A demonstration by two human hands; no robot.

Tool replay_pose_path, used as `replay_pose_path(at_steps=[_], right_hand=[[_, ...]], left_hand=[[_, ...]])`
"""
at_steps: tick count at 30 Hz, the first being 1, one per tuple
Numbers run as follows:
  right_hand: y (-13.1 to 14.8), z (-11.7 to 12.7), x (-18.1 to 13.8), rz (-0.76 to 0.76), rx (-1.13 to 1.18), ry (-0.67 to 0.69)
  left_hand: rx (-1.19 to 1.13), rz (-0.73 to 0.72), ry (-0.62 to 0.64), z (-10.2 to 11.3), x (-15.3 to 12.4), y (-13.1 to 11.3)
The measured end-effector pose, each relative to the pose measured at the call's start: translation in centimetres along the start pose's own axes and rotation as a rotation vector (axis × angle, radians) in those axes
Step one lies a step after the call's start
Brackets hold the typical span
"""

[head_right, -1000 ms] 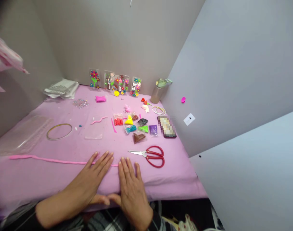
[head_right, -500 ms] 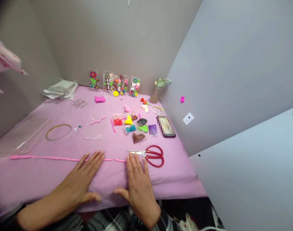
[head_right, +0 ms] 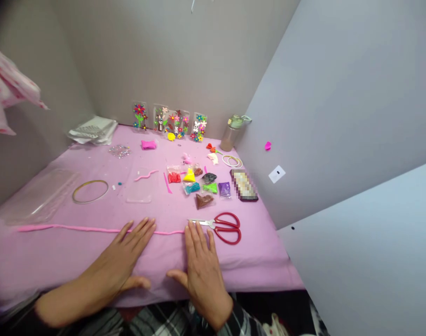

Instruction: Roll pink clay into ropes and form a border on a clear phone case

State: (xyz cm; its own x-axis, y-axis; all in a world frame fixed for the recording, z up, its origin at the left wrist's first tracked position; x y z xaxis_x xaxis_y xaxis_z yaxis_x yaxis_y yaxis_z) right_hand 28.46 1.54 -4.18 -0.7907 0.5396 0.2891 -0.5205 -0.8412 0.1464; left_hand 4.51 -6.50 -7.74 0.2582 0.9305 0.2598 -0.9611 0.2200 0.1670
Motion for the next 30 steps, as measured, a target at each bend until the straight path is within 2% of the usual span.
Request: replay_pose_path(at_steps=[5, 7, 12, 15, 19, 26, 30], right_hand=[[0.6, 0.3, 1.0, 0.002, 0.009, 0.008], [0.8, 0.4, 1.4, -0.004, 0.010, 0.024], [2.1, 0.0, 3.2, 0.059, 0.061, 0.062], [3.2, -0.8, 5.0, 0.118, 0.113, 0.107], [3.6, -1.2, 6.2, 0.082, 0.143, 0.129], [3.9, -0.4, 5.0, 0.096, 0.157, 0.156], [5.1, -0.8, 7.0, 0.118, 0.235, 0.161]], left_hand=[[0.000, 0.034, -0.029, 0.4, 2.0, 2.1], [0.015, 0.039, -0.078, 0.8, 1.2, 2.9], [0.059, 0.076, -0.084, 0.9, -2.4, 4.5], [0.088, 0.075, -0.074, 0.3, -2.8, 5.2], [0.119, 0.077, -0.091, 0.3, -1.8, 5.5], [0.104, 0.055, -0.095, 0.4, -2.2, 4.7], [0.112, 0.088, -0.052, 0.7, -1.4, 4.8]])
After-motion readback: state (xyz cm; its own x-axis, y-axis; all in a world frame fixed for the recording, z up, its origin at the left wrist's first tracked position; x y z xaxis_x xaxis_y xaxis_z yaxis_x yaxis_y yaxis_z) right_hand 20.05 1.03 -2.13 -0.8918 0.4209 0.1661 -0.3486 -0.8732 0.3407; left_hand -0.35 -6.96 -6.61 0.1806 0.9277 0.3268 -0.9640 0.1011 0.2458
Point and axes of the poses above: each hand's wrist, its own x-axis towards the middle knuckle, its own z-axis out of the back of the hand, y = z × x, the point moved 1 cm from there along x, towards the middle knuckle, and after that the axes turned 13 degrees about x, right-handed, at the moved point
